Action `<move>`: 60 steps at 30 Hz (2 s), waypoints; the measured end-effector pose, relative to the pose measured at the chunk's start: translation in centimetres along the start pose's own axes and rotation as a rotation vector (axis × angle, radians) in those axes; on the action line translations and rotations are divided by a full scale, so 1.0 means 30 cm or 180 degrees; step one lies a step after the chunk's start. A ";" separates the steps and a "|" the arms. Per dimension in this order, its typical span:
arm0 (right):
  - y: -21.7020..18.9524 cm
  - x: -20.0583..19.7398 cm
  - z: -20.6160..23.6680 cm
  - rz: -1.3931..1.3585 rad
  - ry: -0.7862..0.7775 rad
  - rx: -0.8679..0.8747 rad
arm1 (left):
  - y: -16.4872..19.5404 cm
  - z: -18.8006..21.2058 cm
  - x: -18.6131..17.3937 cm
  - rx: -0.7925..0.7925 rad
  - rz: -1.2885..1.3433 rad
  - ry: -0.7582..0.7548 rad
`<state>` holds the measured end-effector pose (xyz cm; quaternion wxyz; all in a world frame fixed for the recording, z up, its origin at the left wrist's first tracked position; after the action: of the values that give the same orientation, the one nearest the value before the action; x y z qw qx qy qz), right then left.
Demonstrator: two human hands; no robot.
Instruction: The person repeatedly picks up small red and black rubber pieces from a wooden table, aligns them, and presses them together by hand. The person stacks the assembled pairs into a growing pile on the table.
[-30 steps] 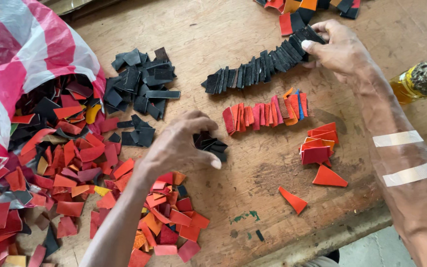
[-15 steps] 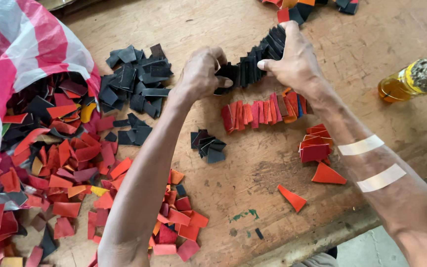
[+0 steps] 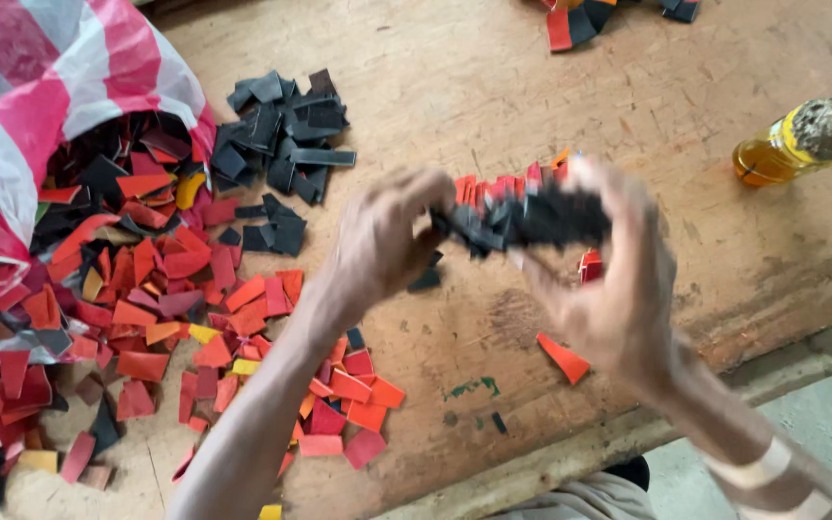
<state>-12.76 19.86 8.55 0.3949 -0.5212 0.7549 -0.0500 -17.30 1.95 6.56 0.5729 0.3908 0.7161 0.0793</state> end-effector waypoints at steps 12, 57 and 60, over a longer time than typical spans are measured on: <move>-0.250 0.172 0.373 -0.0267 -0.1156 -0.0827 | 0.103 0.409 0.044 0.0122 -0.0349 -0.0026; 0.049 0.035 0.520 -0.1964 -0.1541 0.3113 | 0.373 0.650 0.097 -0.1171 0.0834 0.1186; -0.026 0.043 0.486 -0.1984 -0.1976 0.2766 | 0.362 0.600 0.172 -0.1636 0.1433 0.0413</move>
<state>-2.92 23.36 -1.72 0.7392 -0.4990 0.3276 -0.3118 3.48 6.70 2.78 0.5739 0.3761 0.6035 0.4062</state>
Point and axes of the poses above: each hand's wrist, its own z-axis away from the middle knuckle, its own x-axis out of the palm, y = z × x, the point moved 9 cm from there along -z, towards the middle knuckle, and after that the axes turned 5 degrees about -x, right-handed, at the moved point
